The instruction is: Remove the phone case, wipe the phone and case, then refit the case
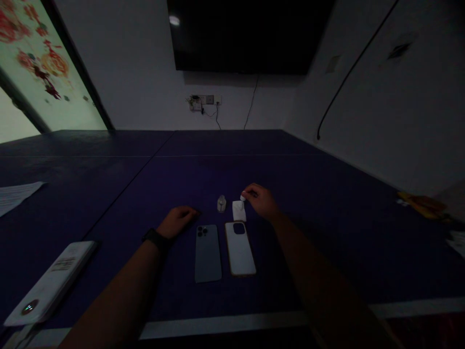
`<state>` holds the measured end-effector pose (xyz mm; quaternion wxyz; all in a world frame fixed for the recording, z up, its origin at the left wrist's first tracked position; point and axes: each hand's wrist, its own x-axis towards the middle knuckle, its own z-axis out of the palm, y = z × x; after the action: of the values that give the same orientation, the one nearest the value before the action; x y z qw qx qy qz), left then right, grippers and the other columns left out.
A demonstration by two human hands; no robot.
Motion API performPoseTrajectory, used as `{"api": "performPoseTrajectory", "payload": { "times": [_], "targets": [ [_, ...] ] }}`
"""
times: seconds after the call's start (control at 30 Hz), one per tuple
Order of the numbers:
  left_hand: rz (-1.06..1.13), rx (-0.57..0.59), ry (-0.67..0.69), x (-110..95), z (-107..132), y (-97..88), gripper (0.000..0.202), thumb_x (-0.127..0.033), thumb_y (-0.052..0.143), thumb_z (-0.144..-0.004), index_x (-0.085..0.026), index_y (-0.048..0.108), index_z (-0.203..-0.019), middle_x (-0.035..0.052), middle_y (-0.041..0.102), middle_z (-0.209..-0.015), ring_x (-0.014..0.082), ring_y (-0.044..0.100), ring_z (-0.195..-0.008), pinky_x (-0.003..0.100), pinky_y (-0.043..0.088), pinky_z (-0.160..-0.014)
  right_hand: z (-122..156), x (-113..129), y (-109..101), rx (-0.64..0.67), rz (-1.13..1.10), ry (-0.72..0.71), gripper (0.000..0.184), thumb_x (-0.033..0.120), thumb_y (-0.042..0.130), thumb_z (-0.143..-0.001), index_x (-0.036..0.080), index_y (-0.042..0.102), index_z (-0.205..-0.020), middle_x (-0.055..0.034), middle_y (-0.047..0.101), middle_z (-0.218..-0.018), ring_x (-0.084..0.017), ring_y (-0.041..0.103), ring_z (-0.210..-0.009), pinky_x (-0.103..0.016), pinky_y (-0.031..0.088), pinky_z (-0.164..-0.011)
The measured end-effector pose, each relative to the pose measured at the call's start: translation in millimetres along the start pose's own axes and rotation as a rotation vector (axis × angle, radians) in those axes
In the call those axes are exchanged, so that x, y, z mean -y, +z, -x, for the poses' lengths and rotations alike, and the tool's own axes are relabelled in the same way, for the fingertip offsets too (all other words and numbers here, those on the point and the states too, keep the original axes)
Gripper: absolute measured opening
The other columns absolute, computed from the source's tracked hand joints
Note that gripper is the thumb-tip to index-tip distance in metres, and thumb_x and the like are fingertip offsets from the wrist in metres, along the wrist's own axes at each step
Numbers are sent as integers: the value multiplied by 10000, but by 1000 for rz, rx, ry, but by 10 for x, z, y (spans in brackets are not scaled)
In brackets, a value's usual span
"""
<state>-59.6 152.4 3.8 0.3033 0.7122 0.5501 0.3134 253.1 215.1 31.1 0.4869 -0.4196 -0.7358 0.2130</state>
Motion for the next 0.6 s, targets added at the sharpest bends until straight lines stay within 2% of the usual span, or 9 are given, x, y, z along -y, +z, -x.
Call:
{"api": "performPoseTrajectory", "payload": {
  "times": [0.13,0.27,0.43,0.6],
  "targets": [
    [10,-3,-4,11,2,8,486,-603,516,-860,-190,766,-915,82,780,-1009,250,697,-944,350,531,-848,-47,58,-41,-45,-22,5,231,435,623,-865,218,661,-797,-38,678,-810,-193,630,-755,-332,505,-714],
    [23,-7,-5,7,4,12,481,-600,527,-855,-190,768,-927,82,781,-1005,249,701,-934,347,534,-843,-167,222,-60,-80,-37,-25,205,415,613,-885,219,671,-868,-47,693,-881,-193,638,-809,-335,510,-758],
    [26,-11,-7,12,4,15,474,-587,523,-861,-184,763,-928,86,778,-1013,247,702,-938,347,536,-844,-362,433,80,-35,-60,-81,169,374,612,-894,218,674,-874,-37,689,-885,-183,637,-811,-328,507,-766],
    [25,-1,-6,6,5,6,468,-570,511,-873,-183,766,-940,88,776,-1031,241,702,-944,350,533,-858,-447,500,243,20,-68,-112,97,302,631,-874,218,669,-843,-33,679,-876,-181,642,-823,-321,502,-769]
  ]
}}
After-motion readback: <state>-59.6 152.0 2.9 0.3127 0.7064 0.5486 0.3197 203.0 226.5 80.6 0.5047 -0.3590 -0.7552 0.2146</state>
